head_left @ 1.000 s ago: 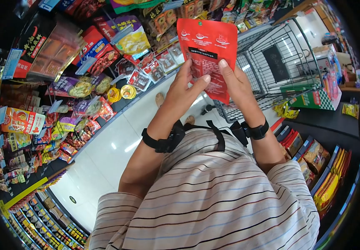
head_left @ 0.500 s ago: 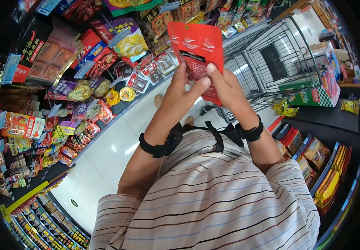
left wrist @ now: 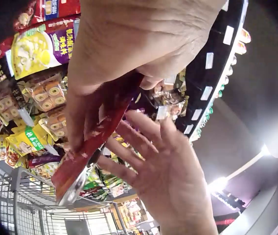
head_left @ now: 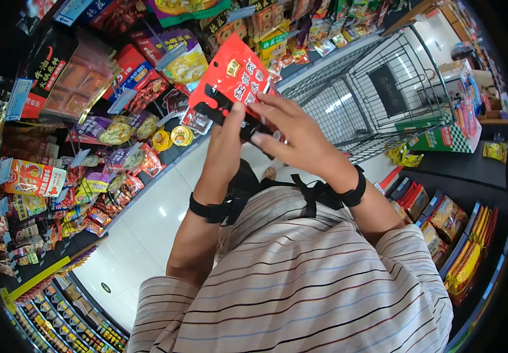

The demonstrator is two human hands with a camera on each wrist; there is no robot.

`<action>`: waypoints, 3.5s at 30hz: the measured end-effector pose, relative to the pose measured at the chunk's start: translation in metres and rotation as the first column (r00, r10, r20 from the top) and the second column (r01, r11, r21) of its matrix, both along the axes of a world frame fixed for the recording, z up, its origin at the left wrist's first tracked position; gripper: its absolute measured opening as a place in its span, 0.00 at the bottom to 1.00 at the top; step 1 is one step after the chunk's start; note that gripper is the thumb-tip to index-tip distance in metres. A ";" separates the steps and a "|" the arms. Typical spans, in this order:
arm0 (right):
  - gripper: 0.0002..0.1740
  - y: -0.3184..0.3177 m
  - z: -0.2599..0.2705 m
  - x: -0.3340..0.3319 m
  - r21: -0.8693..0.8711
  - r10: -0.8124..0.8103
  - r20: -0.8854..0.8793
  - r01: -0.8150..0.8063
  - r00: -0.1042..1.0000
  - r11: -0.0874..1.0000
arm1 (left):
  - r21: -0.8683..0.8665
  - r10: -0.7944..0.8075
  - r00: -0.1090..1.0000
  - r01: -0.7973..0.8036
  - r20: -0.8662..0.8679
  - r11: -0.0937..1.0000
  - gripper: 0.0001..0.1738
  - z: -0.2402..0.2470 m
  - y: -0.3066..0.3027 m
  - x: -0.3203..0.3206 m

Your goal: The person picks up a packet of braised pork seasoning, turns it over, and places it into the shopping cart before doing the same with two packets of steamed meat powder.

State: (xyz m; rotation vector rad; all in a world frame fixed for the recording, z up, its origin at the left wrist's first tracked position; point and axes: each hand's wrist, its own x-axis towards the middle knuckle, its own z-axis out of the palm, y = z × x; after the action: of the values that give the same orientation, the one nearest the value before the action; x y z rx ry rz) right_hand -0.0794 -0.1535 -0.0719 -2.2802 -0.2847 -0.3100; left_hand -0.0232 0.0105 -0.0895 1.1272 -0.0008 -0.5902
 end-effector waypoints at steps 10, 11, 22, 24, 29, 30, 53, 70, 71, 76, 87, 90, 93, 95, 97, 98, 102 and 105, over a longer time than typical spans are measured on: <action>0.22 -0.045 -0.011 0.012 0.513 -0.049 -0.366 0.245 0.929 0.823 | -0.199 -0.045 0.991 0.019 -0.127 0.980 0.25 -0.016 0.026 0.022; 0.22 -0.046 -0.013 0.012 0.535 -0.009 -0.424 0.258 0.906 0.804 | -0.199 -0.036 0.987 0.004 -0.155 0.980 0.25 -0.014 0.025 0.022; 0.23 -0.034 -0.027 0.009 0.774 0.190 -0.560 0.428 0.806 0.467 | -0.204 -0.090 0.976 0.048 -0.199 0.978 0.29 -0.014 0.025 0.023; 0.23 -0.036 -0.029 0.009 0.780 0.186 -0.549 0.420 0.815 0.464 | -0.181 -0.111 0.974 0.075 -0.198 0.981 0.29 -0.017 0.030 0.022; 0.22 -0.036 -0.022 0.010 0.777 0.158 -0.547 0.427 0.822 0.462 | -0.153 -0.209 0.969 0.188 -0.133 0.970 0.26 -0.033 0.040 0.018; 0.22 -0.035 -0.022 0.010 0.787 0.164 -0.537 0.421 0.828 0.450 | -0.119 -0.205 0.969 0.190 -0.135 0.975 0.25 -0.035 0.041 0.015; 0.18 -0.037 -0.013 0.012 0.736 -0.007 -0.410 0.335 0.912 0.588 | 0.092 -0.127 0.991 0.124 0.032 0.988 0.27 -0.035 0.034 0.017; 0.09 0.022 -0.031 0.009 0.022 -0.180 0.356 0.185 0.917 0.983 | 0.208 -0.151 0.967 0.107 0.205 0.972 0.41 0.006 0.006 0.006; 0.10 0.024 -0.033 0.008 0.000 -0.171 0.345 0.183 0.923 0.983 | 0.188 -0.089 0.972 0.047 0.220 0.981 0.32 0.008 0.000 0.003; 0.13 0.027 -0.024 0.011 -0.059 -0.184 0.365 0.220 0.913 0.974 | 0.139 0.084 0.993 -0.095 0.084 0.986 0.20 0.010 -0.015 0.017; 0.10 -0.002 -0.006 0.021 0.283 -0.187 0.202 0.125 0.961 0.951 | 0.037 0.144 0.978 -0.151 0.153 0.988 0.15 0.023 0.006 0.039; 0.11 -0.019 0.002 0.031 0.283 -0.270 0.275 0.190 0.923 0.940 | -0.052 0.177 0.977 -0.172 0.119 0.984 0.17 0.037 0.010 0.043; 0.12 -0.028 0.014 0.035 0.303 -0.271 0.254 0.190 0.928 0.934 | -0.134 0.149 0.976 -0.128 0.157 0.983 0.19 0.053 0.014 0.043; 0.13 -0.034 0.016 0.039 0.314 -0.230 0.259 0.143 0.938 0.938 | -0.167 0.146 0.978 -0.121 0.147 0.978 0.19 0.055 0.022 0.045; 0.13 -0.034 0.024 0.038 0.323 -0.236 0.242 0.151 0.941 0.934 | -0.187 0.150 0.979 -0.123 0.139 0.975 0.19 0.059 0.024 0.043; 0.13 -0.035 0.029 0.040 0.325 -0.237 0.241 0.152 0.941 0.933 | -0.193 0.158 0.977 -0.130 0.141 0.973 0.20 0.060 0.025 0.044; 0.14 -0.029 0.039 0.041 0.235 -0.176 0.316 0.102 0.932 0.967 | -0.201 0.169 0.972 -0.135 0.162 0.970 0.20 0.065 0.022 0.043; 0.19 -0.019 0.051 0.033 0.274 -0.065 0.187 0.011 0.980 0.962 | -0.065 0.140 0.975 -0.130 0.174 0.989 0.21 0.062 0.016 0.035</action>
State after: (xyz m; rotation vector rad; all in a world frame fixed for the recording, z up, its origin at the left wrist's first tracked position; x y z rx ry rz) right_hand -0.0466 -0.1721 -0.0213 -1.9883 -0.2792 -0.5596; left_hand 0.0117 0.0268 -0.0278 1.1157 -0.0932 -0.3647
